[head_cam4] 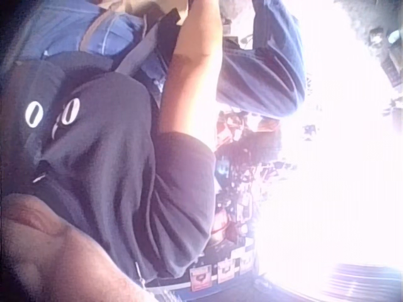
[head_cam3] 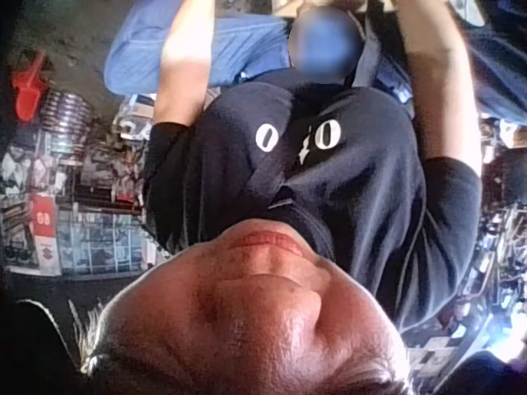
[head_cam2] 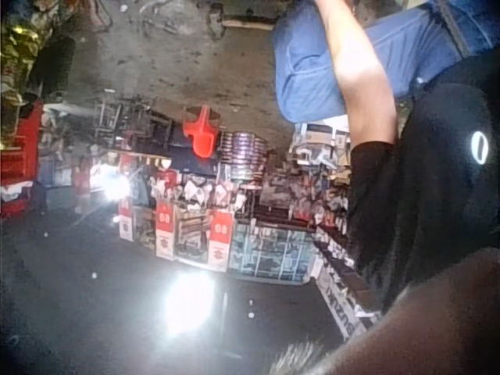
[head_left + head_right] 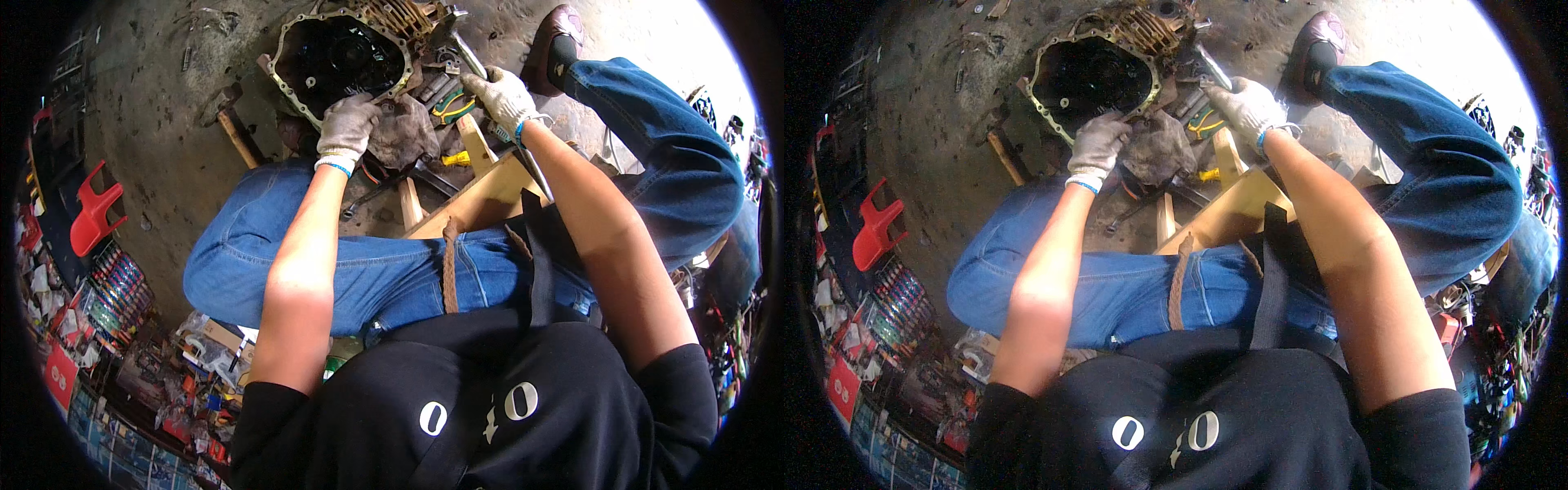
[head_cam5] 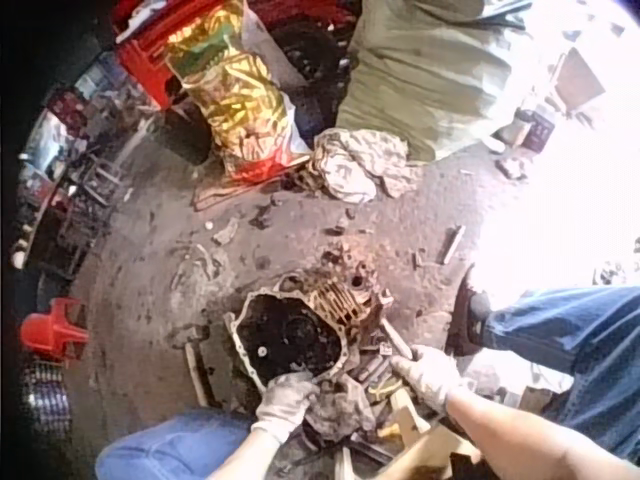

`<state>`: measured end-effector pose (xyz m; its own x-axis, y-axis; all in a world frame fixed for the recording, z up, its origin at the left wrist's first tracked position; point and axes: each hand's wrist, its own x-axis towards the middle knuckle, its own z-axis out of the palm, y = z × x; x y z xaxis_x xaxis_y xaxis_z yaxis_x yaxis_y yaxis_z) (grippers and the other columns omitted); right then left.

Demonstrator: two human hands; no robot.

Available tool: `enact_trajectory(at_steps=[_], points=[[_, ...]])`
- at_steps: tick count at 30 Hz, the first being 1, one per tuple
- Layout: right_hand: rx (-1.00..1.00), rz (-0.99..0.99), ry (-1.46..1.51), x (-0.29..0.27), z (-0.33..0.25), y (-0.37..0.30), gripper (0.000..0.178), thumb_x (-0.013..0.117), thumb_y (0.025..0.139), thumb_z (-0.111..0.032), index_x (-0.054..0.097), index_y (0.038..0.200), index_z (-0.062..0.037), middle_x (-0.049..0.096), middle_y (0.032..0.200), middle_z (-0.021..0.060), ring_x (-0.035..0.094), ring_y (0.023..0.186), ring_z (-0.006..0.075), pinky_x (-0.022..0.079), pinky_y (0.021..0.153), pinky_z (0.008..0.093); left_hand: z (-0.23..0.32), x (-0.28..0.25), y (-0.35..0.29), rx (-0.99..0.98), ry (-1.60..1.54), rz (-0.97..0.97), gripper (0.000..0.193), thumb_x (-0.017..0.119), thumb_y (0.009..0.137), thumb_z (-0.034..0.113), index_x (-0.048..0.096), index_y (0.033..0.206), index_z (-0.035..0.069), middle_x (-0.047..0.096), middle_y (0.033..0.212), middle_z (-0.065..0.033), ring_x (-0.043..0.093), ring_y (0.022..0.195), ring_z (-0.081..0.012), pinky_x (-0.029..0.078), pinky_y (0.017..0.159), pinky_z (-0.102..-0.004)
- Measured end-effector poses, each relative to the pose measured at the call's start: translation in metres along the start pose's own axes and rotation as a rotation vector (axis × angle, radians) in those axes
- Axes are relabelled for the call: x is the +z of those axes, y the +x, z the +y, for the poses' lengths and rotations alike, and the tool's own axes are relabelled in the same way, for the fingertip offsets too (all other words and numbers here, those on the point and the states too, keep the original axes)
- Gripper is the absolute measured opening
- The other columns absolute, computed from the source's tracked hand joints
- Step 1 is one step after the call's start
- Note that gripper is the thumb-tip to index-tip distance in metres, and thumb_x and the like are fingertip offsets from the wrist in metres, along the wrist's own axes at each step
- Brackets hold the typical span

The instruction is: The person sits on the floor and uses a hammer and chisel to remove a stuck component from an engine block. They repeatedly strike the chisel, reposition the engine, and extract the part by hand.

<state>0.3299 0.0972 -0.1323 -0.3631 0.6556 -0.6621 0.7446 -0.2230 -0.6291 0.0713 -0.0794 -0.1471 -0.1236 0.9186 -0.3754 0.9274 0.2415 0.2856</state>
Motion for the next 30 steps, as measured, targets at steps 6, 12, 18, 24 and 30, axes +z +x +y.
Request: enact_trajectory(at_steps=[6, 12, 18, 24, 30], points=[[0.151, 0.057, 0.222, 0.000, -0.002, 0.014, 0.045, 0.067, 0.093, -0.045, 0.071, 0.107, -0.0024, 0.068, 0.080, 0.0061, 0.062, 0.065, 0.0159, 0.050, 0.059, 0.0322, -0.010, 0.001, 0.009, 0.090, 0.040, -0.097, 0.022, 0.069, 0.085, 0.017, 0.074, 0.105, 0.025, 0.064, 0.134, -0.0074, 0.059, 0.126, -0.0328, 0.051, 0.103, -0.0438], [0.160, 0.102, 0.181, 0.008, 0.009, 0.019, 0.047, 0.067, 0.092, -0.046, 0.072, 0.105, -0.0018, 0.073, 0.089, 0.0118, 0.067, 0.080, 0.0224, 0.052, 0.076, 0.0369, -0.008, -0.006, 0.019, 0.024, 0.073, -0.238, 0.020, 0.064, 0.090, 0.020, 0.074, 0.106, 0.024, 0.062, 0.138, -0.0085, 0.063, 0.123, -0.0328, 0.054, 0.100, -0.0416], [0.109, 0.245, -0.026, 0.022, 0.026, 0.022, 0.047, 0.065, 0.096, -0.049, 0.070, 0.100, -0.0026, 0.066, 0.075, 0.0069, 0.059, 0.067, 0.0165, 0.048, 0.065, 0.0351, -0.017, 0.000, 0.021, 0.032, 0.055, -0.228, 0.018, 0.064, 0.089, 0.019, 0.074, 0.102, 0.025, 0.064, 0.134, -0.0069, 0.064, 0.121, -0.0326, 0.056, 0.097, -0.0426], [0.201, 0.106, -0.014, 0.016, 0.021, 0.040, 0.047, 0.063, 0.092, -0.046, 0.071, 0.107, -0.0023, 0.072, 0.091, 0.0153, 0.068, 0.082, 0.0271, 0.052, 0.077, 0.0392, -0.011, -0.005, 0.020, 0.067, 0.095, -0.240, 0.016, 0.065, 0.088, 0.019, 0.075, 0.099, 0.027, 0.068, 0.120, -0.0043, 0.067, 0.112, -0.0312, 0.058, 0.093, -0.0430], [0.136, 0.042, -0.003, 0.005, 0.000, 0.048, 0.048, 0.064, 0.089, -0.045, 0.073, 0.105, -0.0013, 0.075, 0.089, 0.0165, 0.072, 0.083, 0.0275, 0.055, 0.078, 0.0395, -0.011, -0.004, 0.030, 0.131, 0.161, -0.186, 0.019, 0.064, 0.088, 0.019, 0.077, 0.098, 0.031, 0.068, 0.103, -0.0063, 0.068, 0.102, -0.0314, 0.059, 0.083, -0.0437]])
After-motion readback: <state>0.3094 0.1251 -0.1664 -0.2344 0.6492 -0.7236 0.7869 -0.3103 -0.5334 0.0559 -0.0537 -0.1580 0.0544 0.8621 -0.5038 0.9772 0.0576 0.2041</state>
